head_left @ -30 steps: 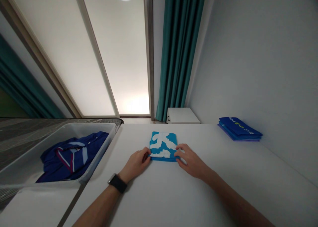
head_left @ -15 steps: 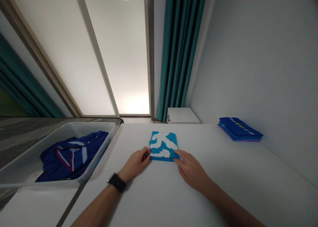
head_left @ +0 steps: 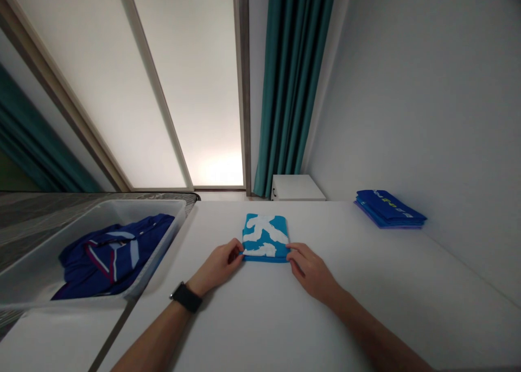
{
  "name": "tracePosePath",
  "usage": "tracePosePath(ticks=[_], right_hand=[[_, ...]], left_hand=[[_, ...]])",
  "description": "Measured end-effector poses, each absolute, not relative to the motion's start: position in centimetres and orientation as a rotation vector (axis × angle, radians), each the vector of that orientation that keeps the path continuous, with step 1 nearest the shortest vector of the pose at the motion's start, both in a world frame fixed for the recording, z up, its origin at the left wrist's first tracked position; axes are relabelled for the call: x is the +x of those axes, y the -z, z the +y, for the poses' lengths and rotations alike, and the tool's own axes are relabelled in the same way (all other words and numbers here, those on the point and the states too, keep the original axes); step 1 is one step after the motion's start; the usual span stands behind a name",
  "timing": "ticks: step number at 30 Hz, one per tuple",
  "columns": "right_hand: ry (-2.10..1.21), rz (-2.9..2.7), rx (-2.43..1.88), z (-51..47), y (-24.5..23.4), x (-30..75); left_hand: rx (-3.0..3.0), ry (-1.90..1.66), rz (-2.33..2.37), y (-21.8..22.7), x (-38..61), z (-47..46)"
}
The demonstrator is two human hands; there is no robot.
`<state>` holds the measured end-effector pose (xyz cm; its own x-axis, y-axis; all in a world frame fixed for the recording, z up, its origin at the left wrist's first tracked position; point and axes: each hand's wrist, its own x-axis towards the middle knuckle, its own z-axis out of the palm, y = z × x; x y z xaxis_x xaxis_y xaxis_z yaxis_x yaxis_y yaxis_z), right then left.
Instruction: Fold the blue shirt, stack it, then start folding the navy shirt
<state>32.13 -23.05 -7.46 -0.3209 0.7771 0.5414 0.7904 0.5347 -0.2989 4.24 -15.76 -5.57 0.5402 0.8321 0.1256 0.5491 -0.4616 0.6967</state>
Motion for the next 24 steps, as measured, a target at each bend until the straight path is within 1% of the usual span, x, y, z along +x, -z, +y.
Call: tracePosePath(ticks=[5,8,15,20,24], right_hand=[[-0.030,-2.106,-1.402,-22.6,7.7,32.2],[-0.018,-2.153,-1.409,-22.5,7.6,32.1],[0.190,-2.344,-1.276,-23.2,6.8,31.8],[0.373,-2.357,-1.245,-23.8,6.7,31.6],[0.404,-2.349,-1.279,-23.9,6.4,31.1]], left_hand=[[2.175,-0.616,1.071,5.2,4.2,-15.9],[2.192,-0.612,1.064,5.4,4.1,-15.8],[2.185,-0.610,1.077,5.9,4.0,-15.6],[2.182,-0.611,1.079,5.6,4.1,-15.8],[2.186,-0.616,1.074,5.6,4.1,-15.8]])
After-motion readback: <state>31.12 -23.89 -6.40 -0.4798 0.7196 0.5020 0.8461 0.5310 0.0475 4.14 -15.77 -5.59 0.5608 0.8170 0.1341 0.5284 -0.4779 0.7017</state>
